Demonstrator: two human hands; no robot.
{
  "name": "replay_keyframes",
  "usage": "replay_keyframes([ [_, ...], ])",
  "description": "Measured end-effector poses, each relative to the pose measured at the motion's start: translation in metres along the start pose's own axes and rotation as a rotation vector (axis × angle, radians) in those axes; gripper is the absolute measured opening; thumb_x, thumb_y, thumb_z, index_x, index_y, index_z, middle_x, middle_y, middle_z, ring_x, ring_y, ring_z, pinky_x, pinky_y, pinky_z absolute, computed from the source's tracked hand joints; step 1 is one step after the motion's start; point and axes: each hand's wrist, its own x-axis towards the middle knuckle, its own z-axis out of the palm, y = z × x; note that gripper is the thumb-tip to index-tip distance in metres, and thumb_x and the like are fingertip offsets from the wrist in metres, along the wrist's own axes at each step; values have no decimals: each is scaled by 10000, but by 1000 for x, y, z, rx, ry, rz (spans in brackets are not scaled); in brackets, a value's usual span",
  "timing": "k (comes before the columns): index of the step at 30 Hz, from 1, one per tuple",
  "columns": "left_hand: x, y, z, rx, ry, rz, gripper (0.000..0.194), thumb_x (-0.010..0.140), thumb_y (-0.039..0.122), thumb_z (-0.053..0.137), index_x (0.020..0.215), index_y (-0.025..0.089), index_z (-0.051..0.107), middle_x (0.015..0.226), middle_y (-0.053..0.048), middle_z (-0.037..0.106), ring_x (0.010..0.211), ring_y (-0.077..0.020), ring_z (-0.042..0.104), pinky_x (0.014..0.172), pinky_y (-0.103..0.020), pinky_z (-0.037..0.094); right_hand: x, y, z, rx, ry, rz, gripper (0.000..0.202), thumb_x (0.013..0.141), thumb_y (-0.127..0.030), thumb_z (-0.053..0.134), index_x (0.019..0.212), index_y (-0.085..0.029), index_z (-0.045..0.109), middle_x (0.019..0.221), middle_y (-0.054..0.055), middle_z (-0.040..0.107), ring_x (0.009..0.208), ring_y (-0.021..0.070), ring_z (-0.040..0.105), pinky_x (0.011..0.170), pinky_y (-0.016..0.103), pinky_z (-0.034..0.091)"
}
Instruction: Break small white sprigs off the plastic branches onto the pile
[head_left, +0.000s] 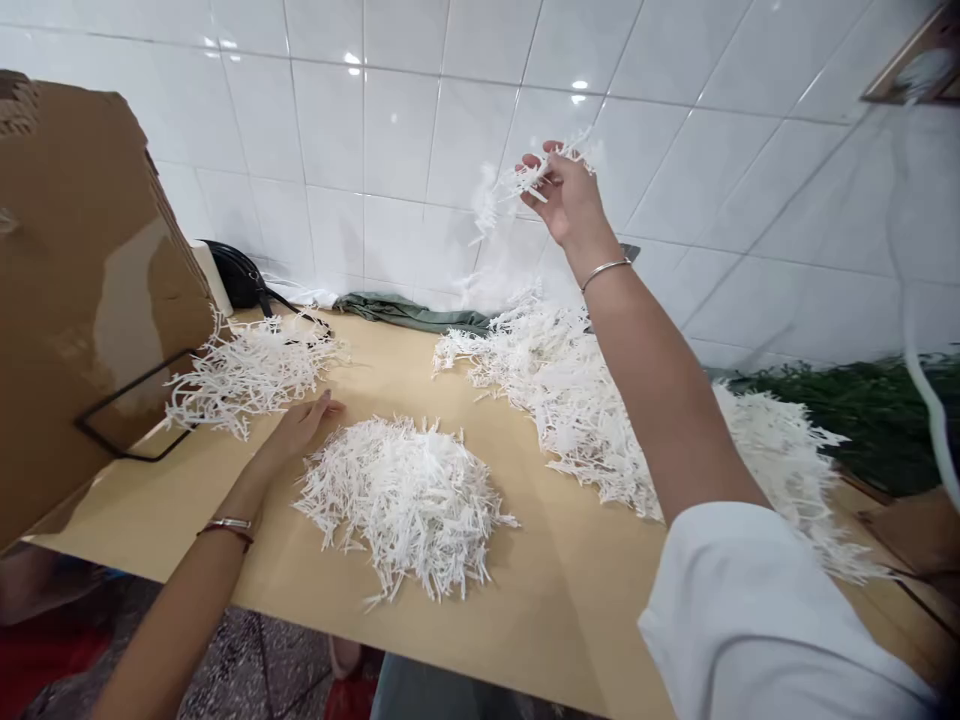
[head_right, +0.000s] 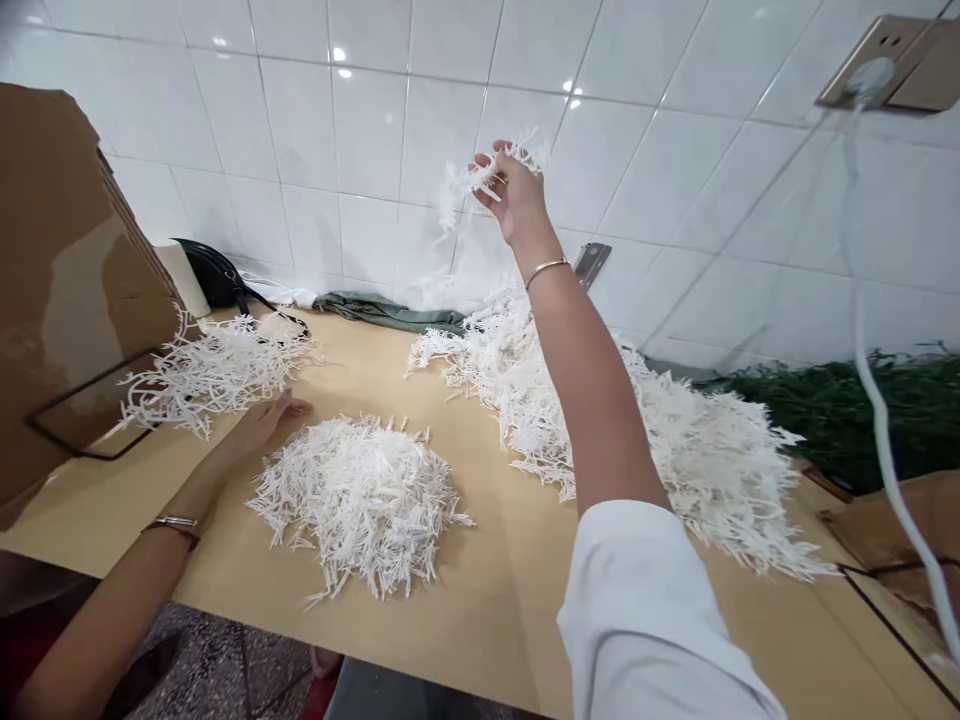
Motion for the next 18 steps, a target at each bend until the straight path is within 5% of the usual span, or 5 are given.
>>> replay_keyframes([
  [6, -23, 47, -8, -44, 192, 106, 691, 845, 681, 343, 1032, 115, 692, 1135, -138, 691, 992, -265, 651, 938, -404, 479, -52, -48, -33, 211, -81, -71, 190, 966, -221, 288, 1026, -213, 469, 1006, 20, 609, 828, 78, 551, 778, 238, 429],
  [10, -66, 123, -3, -179, 319, 276, 500, 920, 540, 371, 1016, 166, 688, 1103, -71, 708, 1016, -237, 646, 901, -366, 500, -109, -83, -53, 177, -146, -24, 248, 955, -210, 310, 854, -165, 531, 765, 34, 607, 571, 91, 520, 629, 257, 445],
  [14, -115, 205, 14, -273, 388, 516, 339, 936, 441, 425, 994, 247, 697, 1054, -1, 720, 1019, -212, 645, 868, -362, 512, -177, -111, -63, 44, -316, -71, 273, 962, -212, 362, 808, -126, 569, 658, 54, 632, 517, 102, 553, 501, 222, 419],
  [18, -152, 260, 35, -319, 257, 600, 335, 934, 454, 418, 1003, 285, 699, 1075, 9, 700, 1053, -237, 634, 876, -413, 534, -240, -122, -66, -11, -575, 6, 154, 911, -139, 452, 856, -140, 596, 638, 1, 617, 470, 56, 515, 440, 165, 390],
])
